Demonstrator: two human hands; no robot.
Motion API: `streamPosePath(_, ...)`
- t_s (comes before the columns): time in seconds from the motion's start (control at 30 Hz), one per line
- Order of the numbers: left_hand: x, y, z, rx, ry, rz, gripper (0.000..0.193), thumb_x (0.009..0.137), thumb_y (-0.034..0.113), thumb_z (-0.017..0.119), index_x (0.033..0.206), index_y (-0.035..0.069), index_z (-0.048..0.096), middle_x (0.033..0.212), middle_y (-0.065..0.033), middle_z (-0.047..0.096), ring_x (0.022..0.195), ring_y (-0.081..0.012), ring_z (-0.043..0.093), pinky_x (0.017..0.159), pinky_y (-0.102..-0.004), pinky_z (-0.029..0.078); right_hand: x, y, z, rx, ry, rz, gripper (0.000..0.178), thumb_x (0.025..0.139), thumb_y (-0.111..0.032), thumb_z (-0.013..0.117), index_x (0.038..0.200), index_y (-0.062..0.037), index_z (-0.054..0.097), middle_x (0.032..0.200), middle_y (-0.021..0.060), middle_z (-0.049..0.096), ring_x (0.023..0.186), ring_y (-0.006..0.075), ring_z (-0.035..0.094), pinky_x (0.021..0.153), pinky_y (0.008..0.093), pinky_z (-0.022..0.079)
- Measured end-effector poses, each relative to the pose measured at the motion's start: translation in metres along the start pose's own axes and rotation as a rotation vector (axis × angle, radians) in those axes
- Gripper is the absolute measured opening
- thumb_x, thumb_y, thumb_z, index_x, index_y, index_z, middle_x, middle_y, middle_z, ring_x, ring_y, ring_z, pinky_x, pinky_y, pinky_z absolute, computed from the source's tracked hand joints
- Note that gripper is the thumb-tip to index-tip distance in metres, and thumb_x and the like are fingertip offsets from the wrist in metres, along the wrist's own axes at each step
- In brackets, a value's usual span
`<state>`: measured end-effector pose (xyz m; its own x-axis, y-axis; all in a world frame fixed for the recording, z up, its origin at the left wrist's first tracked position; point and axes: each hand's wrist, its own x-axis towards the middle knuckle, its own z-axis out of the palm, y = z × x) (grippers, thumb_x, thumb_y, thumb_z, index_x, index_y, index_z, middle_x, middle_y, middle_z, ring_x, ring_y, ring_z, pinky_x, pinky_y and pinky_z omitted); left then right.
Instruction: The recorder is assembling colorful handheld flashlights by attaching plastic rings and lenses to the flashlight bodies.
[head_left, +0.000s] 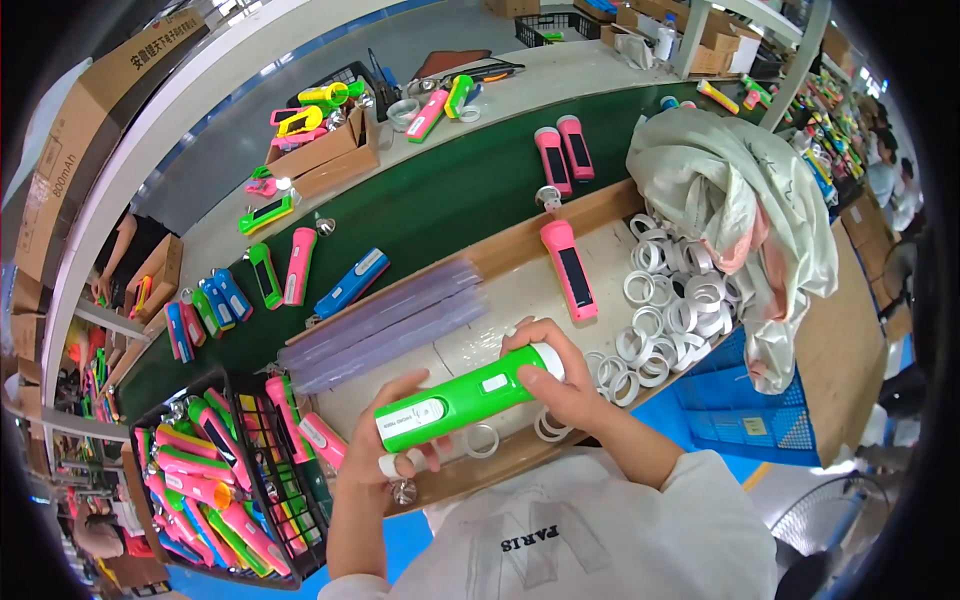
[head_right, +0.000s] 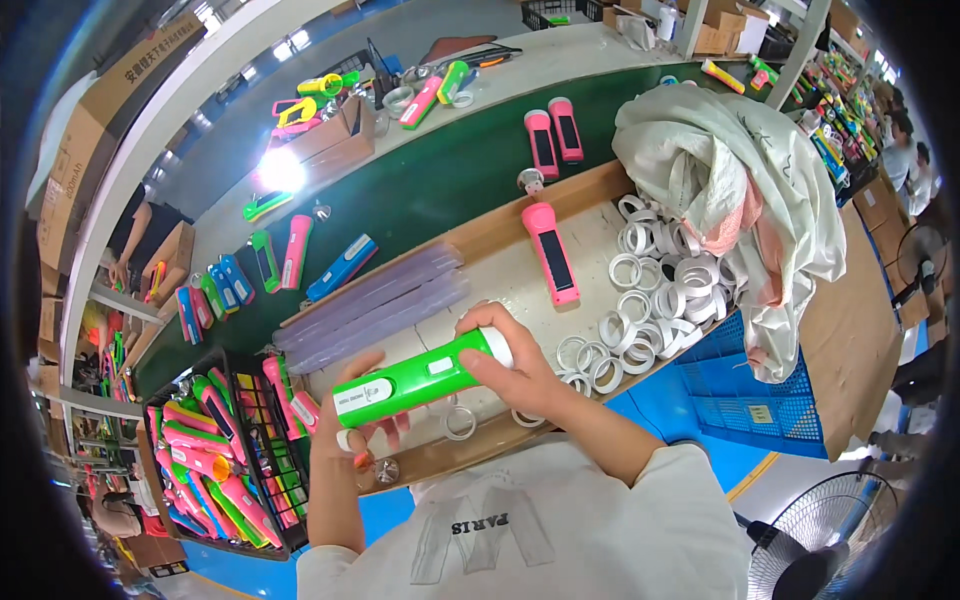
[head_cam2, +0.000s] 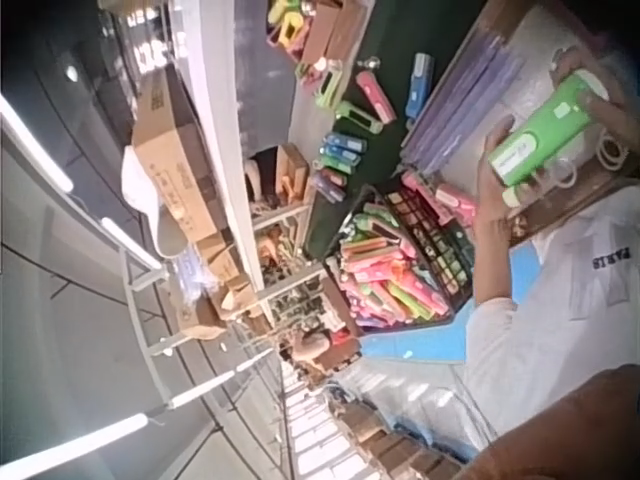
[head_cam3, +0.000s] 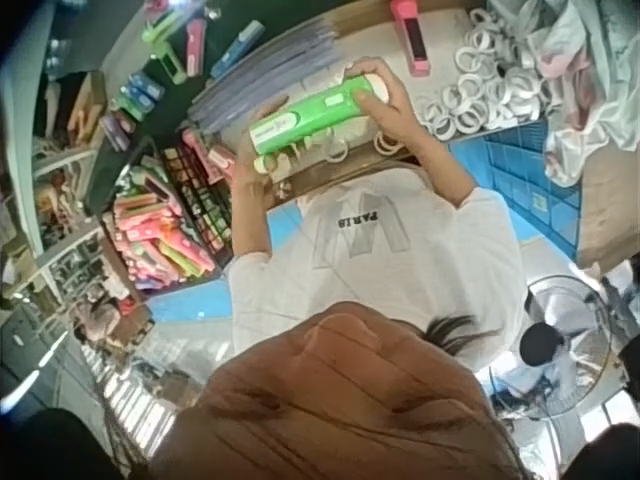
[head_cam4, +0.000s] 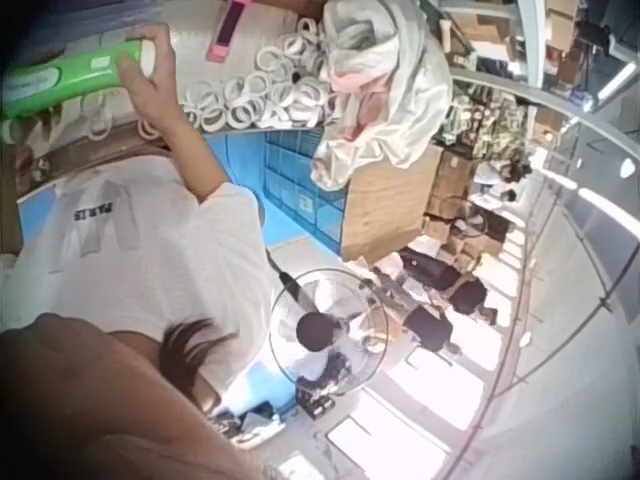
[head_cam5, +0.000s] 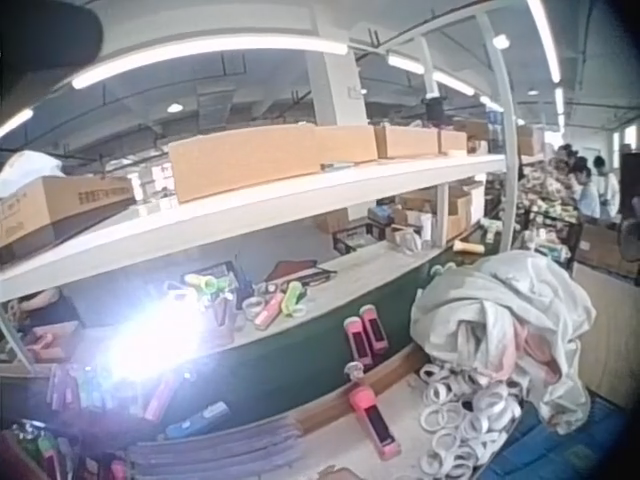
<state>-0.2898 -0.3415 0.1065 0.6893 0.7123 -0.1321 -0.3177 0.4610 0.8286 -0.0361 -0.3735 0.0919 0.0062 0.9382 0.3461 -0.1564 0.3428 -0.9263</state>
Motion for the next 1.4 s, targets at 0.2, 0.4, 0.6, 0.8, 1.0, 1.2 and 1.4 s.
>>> streamPosePath(0.2, -0.016, 0.04, 0.032, 0.799, -0.048, -0.134, 0.07, 0.069, 0.01, 0.081, 0.131, 0.002, 0.049, 0.107, -0.0094, 0.066, 0.092, -0.0197, 0.065, 0.081, -0.0327, 0.051, 0.007, -0.016, -0.004, -0.245, -0.249, -0.146, 0.028, 0.083, -0.014, 0.064, 0.105, -0.0007, 0.052, 0.092, 0.014, 0.057, 0.084, 0.0313, 0.057, 0.079, 0.0376, 0.046)
streamPosePath(0.4, -0.017, 0.031, 0.037, 0.605, -0.411, -0.162, 0.067, 0.079, 0.01, 0.073, 0.14, 0.004, 0.044, 0.103, -0.0092, 0.068, 0.088, -0.0153, 0.064, 0.08, -0.0285, 0.048, -0.008, -0.08, 0.009, -0.359, -0.528, -0.68, 0.027, 0.077, -0.02, 0.067, 0.096, -0.002, 0.06, 0.109, 0.0167, 0.058, 0.111, 0.0397, 0.057, 0.091, 0.0536, 0.048)
streamPosePath(0.6, 0.005, 0.034, 0.046, 0.733, -0.365, -0.165, 0.06, 0.081, 0.013, 0.07, 0.136, 0.004, 0.047, 0.099, -0.0107, 0.069, 0.085, -0.0163, 0.066, 0.076, -0.03, 0.05, -0.008, -0.036, -0.008, -0.208, -0.325, -0.419, 0.029, 0.087, -0.02, 0.049, 0.105, -0.0006, 0.061, 0.107, 0.0171, 0.061, 0.097, 0.0327, 0.062, 0.085, 0.0411, 0.052)
streamPosePath(0.8, 0.016, 0.035, 0.067, 1.57, -0.094, 0.09, 0.061, 0.079, 0.022, 0.072, 0.133, 0.005, 0.05, 0.092, -0.0153, 0.067, 0.07, -0.0284, 0.067, 0.068, -0.0354, 0.054, 0.013, -0.029, -0.013, 0.116, -0.148, 0.135, 0.05, 0.098, -0.04, 0.038, 0.119, 0.0002, 0.055, 0.112, 0.0205, 0.06, 0.101, 0.0303, 0.059, 0.094, 0.04, 0.043)
streamPosePath(1.0, 0.0, 0.006, 0.041, 0.484, -0.566, -0.145, 0.065, 0.08, 0.008, 0.072, 0.139, 0.002, 0.044, 0.106, -0.0119, 0.068, 0.094, -0.0172, 0.066, 0.084, -0.0301, 0.05, -0.011, -0.081, 0.0, -0.319, -0.442, -0.6, 0.032, 0.082, -0.017, 0.054, 0.105, 0.004, 0.061, 0.1, 0.0156, 0.06, 0.083, 0.0335, 0.064, 0.066, 0.038, 0.055)
streamPosePath(1.2, 0.039, 0.028, 0.056, 1.714, -0.015, 0.154, 0.066, 0.073, 0.025, 0.075, 0.131, 0.006, 0.051, 0.075, -0.0118, 0.061, 0.06, -0.0303, 0.062, 0.051, -0.0427, 0.05, 0.027, 0.006, -0.019, -0.378, -0.257, 0.103, 0.026, 0.092, -0.022, 0.045, 0.098, -0.004, 0.063, 0.091, 0.0158, 0.062, 0.081, 0.027, 0.063, 0.076, 0.0362, 0.05)
streamPosePath(1.4, 0.038, -0.048, 0.011, 1.356, 0.108, 0.427, 0.061, 0.078, 0.027, 0.073, 0.131, 0.007, 0.05, 0.078, -0.0158, 0.062, 0.058, -0.0266, 0.063, 0.052, -0.0405, 0.05, 0.026, 0.055, -0.025, 0.356, -0.053, 0.765, 0.05, 0.101, -0.042, 0.035, 0.111, -0.0006, 0.061, 0.102, 0.0109, 0.065, 0.096, 0.0199, 0.061, 0.089, 0.032, 0.046)
